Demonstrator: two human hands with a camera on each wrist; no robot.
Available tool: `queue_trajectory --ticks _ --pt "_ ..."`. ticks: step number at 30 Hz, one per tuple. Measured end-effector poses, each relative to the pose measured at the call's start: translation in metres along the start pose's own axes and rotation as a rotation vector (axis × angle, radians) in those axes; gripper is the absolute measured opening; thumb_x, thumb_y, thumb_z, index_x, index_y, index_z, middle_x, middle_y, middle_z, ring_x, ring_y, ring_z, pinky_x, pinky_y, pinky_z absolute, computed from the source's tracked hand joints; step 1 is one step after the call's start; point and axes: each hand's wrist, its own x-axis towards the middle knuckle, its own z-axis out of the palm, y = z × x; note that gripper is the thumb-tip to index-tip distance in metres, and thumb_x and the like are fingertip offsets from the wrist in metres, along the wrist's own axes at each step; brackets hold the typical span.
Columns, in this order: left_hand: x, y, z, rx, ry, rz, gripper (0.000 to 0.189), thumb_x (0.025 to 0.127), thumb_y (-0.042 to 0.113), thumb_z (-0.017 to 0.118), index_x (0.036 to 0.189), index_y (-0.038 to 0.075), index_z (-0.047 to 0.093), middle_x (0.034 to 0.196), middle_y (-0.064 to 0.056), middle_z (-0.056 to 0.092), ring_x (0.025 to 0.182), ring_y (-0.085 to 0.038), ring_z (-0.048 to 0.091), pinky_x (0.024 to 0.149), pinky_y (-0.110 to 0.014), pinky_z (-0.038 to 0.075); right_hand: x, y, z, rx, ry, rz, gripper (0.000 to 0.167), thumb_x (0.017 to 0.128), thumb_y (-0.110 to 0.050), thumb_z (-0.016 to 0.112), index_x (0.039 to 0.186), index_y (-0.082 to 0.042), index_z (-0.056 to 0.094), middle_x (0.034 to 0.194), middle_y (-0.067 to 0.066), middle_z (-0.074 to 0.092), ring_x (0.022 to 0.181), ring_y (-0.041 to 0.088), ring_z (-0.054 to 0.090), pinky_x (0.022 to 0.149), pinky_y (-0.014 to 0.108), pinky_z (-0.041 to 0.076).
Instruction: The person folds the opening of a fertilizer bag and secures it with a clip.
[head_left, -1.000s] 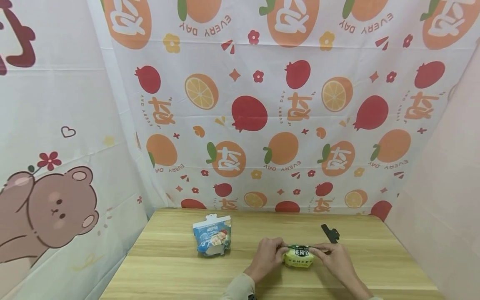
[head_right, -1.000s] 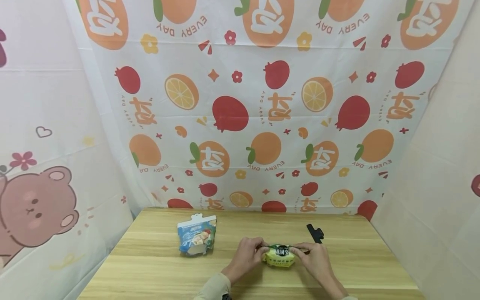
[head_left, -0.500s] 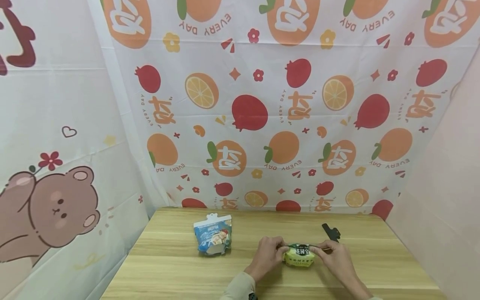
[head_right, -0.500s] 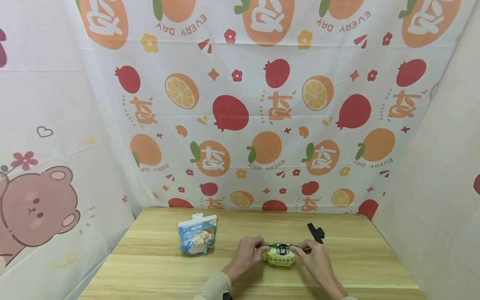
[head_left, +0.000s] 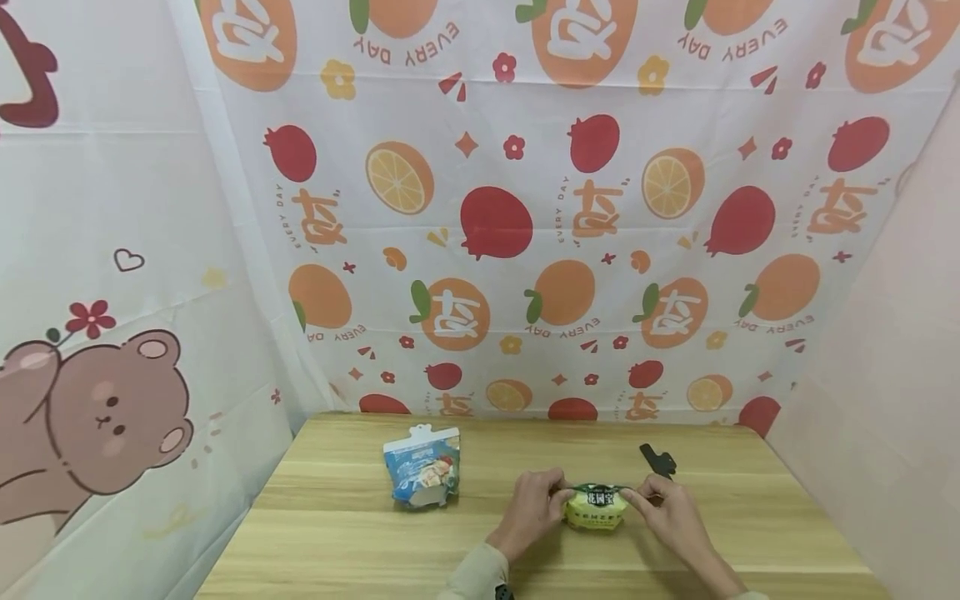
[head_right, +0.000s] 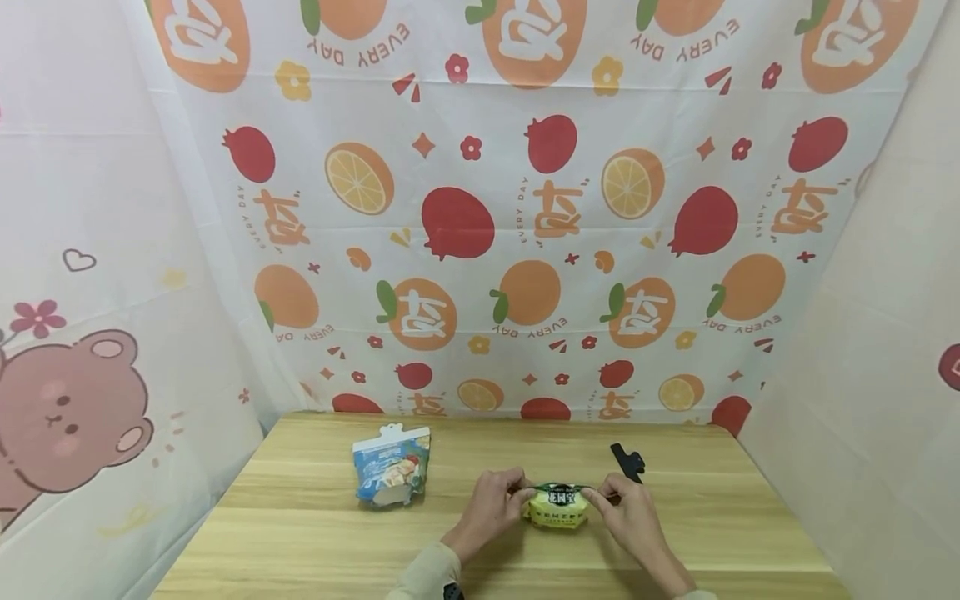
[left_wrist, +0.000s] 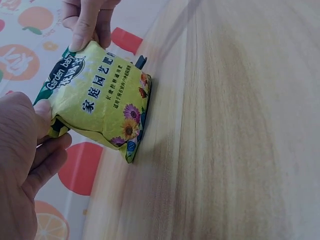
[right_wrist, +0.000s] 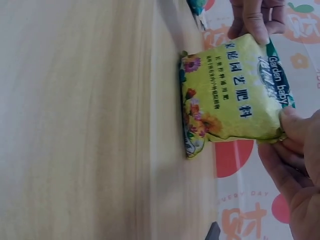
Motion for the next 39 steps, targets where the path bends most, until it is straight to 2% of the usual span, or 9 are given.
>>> queue_trajectory --ticks 4,7,10,15,18,20,25,31,39 --pt "-0.001 -0.002 0.0 0.016 0.016 0.01 0.013 0.089 0.007 0.074 0.079 0.011 0.067 0.083 -0.002 0.079 0.069 0.003 0.064 0.061 -0.007 0.046 0.002 -0.004 -0.004 0.004 -0.101 0.101 0.029 0.084 -0.01 0.081 0.067 -0.019 0.059 0.062 -0.002 0.063 0.056 -0.005 0.049 0.054 0.019 0.047" --pt "-0.002 -0.002 0.001 0.026 0.032 0.031 0.015 0.089 0.006 0.074 0.078 0.011 0.065 0.082 -0.002 0.078 0.069 0.003 0.064 0.061 -0.007 0.046 0.005 -0.006 -0.009 0.007 -0.182 0.185 0.024 0.088 -0.014 0.079 0.072 -0.016 0.06 0.068 -0.003 0.064 0.06 -0.001 0.056 0.057 0.018 0.05" --pt "-0.002 0.0 0.001 0.042 0.05 0.052 0.017 0.089 0.007 0.074 0.077 0.012 0.063 0.081 -0.001 0.077 0.069 0.002 0.063 0.061 -0.007 0.046 0.009 -0.009 -0.012 0.019 -0.227 0.187 0.02 0.089 -0.014 0.078 0.079 -0.014 0.06 0.076 -0.002 0.066 0.071 0.005 0.066 0.066 0.019 0.056" --pt "-0.003 0.002 0.001 0.053 0.045 0.061 0.016 0.09 0.007 0.074 0.079 0.011 0.063 0.08 -0.001 0.076 0.068 0.004 0.061 0.061 -0.006 0.045 0.013 -0.016 -0.014 -0.139 -0.205 0.02 0.023 0.083 -0.02 0.084 0.091 -0.019 0.063 0.089 -0.006 0.067 0.089 0.011 0.066 0.079 0.031 0.057" --pt "-0.003 0.003 0.0 0.044 0.037 0.057 0.016 0.091 0.008 0.073 0.08 0.011 0.062 0.079 0.0 0.074 0.066 0.005 0.057 0.059 -0.006 0.043 0.017 -0.024 -0.01 -0.263 -0.183 -0.1 0.025 0.08 -0.026 0.087 0.096 -0.023 0.069 0.096 -0.011 0.07 0.096 0.014 0.064 0.086 0.042 0.051" --pt "-0.003 0.003 0.0 0.042 0.034 0.052 0.015 0.091 0.008 0.072 0.08 0.011 0.062 0.077 0.0 0.073 0.065 0.006 0.053 0.058 -0.006 0.042 0.019 -0.031 -0.007 -0.289 -0.197 -0.148 0.025 0.08 -0.027 0.086 0.1 -0.024 0.072 0.1 -0.011 0.073 0.099 0.015 0.065 0.088 0.046 0.047" --pt "-0.004 0.002 -0.001 0.046 0.034 0.057 0.012 0.092 0.008 0.072 0.084 0.011 0.063 0.078 0.001 0.072 0.066 0.006 0.053 0.059 -0.007 0.041 0.025 -0.044 0.005 -0.294 -0.274 -0.218 0.023 0.084 -0.027 0.082 0.107 -0.024 0.076 0.105 -0.011 0.076 0.105 0.015 0.067 0.093 0.051 0.043" --pt "-0.005 0.002 -0.002 0.03 0.039 0.071 0.006 0.092 0.005 0.071 0.09 0.01 0.067 0.083 0.0 0.075 0.071 0.006 0.059 0.062 -0.006 0.045 0.03 -0.052 0.017 -0.329 -0.298 -0.316 0.021 0.085 -0.023 0.082 0.105 -0.021 0.077 0.103 -0.008 0.077 0.102 0.017 0.068 0.093 0.056 0.046" --pt "-0.005 0.005 -0.002 0.038 0.014 0.056 0.008 0.093 0.007 0.07 0.086 0.007 0.067 0.076 -0.001 0.072 0.063 0.008 0.049 0.055 -0.005 0.038 0.032 -0.057 0.022 -0.305 -0.392 -0.338 0.013 0.088 -0.018 0.078 0.101 -0.021 0.078 0.101 -0.009 0.077 0.098 0.013 0.066 0.089 0.054 0.05"
